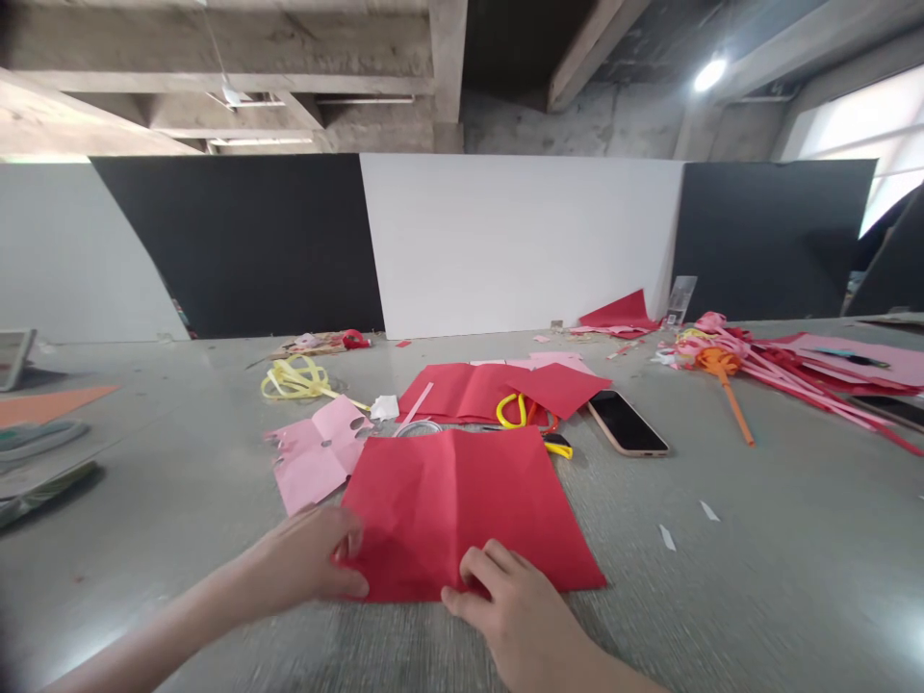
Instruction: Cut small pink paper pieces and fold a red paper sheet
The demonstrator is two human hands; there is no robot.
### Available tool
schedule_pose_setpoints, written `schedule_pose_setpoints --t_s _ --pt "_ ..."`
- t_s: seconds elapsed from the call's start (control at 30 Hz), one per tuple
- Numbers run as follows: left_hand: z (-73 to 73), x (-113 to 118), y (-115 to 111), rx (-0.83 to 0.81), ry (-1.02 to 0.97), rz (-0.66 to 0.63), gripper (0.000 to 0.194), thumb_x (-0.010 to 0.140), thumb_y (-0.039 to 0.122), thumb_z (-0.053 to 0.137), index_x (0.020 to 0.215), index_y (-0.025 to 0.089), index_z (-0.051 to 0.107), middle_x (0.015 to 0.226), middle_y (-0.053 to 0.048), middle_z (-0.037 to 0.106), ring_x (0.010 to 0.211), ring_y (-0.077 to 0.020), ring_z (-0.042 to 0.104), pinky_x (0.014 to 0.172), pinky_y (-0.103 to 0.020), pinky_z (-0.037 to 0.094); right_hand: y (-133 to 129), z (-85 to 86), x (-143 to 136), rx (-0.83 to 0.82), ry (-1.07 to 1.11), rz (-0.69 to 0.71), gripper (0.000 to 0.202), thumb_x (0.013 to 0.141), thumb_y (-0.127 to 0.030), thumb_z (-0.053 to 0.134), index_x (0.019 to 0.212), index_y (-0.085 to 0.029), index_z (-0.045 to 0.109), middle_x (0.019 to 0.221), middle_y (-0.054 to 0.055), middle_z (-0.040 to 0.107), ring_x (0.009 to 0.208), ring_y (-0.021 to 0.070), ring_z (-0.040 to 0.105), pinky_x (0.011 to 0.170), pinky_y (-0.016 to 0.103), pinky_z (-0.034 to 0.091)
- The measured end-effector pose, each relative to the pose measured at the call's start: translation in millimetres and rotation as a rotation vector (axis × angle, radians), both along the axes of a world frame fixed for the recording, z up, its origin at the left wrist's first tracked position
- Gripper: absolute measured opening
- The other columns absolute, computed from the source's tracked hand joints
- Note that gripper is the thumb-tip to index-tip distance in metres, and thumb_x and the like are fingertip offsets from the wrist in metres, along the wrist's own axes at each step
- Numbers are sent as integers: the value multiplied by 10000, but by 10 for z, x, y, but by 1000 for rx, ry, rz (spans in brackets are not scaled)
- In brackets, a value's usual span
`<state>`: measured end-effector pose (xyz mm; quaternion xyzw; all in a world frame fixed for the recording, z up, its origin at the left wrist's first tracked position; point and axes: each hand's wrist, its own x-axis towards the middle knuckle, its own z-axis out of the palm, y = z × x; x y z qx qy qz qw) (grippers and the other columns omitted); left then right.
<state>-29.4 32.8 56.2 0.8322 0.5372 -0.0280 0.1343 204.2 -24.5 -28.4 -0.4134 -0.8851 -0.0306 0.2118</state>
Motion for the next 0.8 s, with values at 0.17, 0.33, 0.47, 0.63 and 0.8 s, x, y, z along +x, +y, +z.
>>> schedule_pose_setpoints --t_s 0.17,0.33,0.47,0.63,0.8 --pt "-448 257 -483 504 -43 -485 338 839 180 448 1166 201 533 1214 -94 539 1102 -271 489 919 -381 376 -23 38 -16 -16 63 -32 251 823 -141 458 965 -274 617 864 24 566 786 179 520 678 288 457" --pt "-930 291 -576 530 -31 -601 522 895 142 316 1395 157 167 1316 -91 407 1175 -214 425 900 -270 434 -51 147 -34 -62 64 -37 211 840 -169 442 909 -261 619 838 19 560 762 178 522 656 285 460" --pt "-914 267 -529 526 25 -639 510 873 100 342 1369 78 227 1308 -146 378 1173 -251 401 898 -298 449 -61 162 -38 -71 70 -42 238 848 -163 423 942 -272 612 844 14 557 761 174 520 662 283 461" --pt "-781 285 -513 453 79 -656 423 878 106 373 1299 66 371 1306 -142 369 1179 -239 388 921 -278 429 -48 92 -30 -84 83 -47 257 852 -147 409 947 -277 609 857 5 552 780 167 519 688 276 463" --pt "-684 249 -473 364 108 -700 422 882 99 382 1302 63 362 1326 -130 318 1203 -244 347 933 -306 411 -25 -13 -28 -112 147 -67 259 862 -167 411 969 -304 603 858 -5 548 799 159 519 720 262 461"
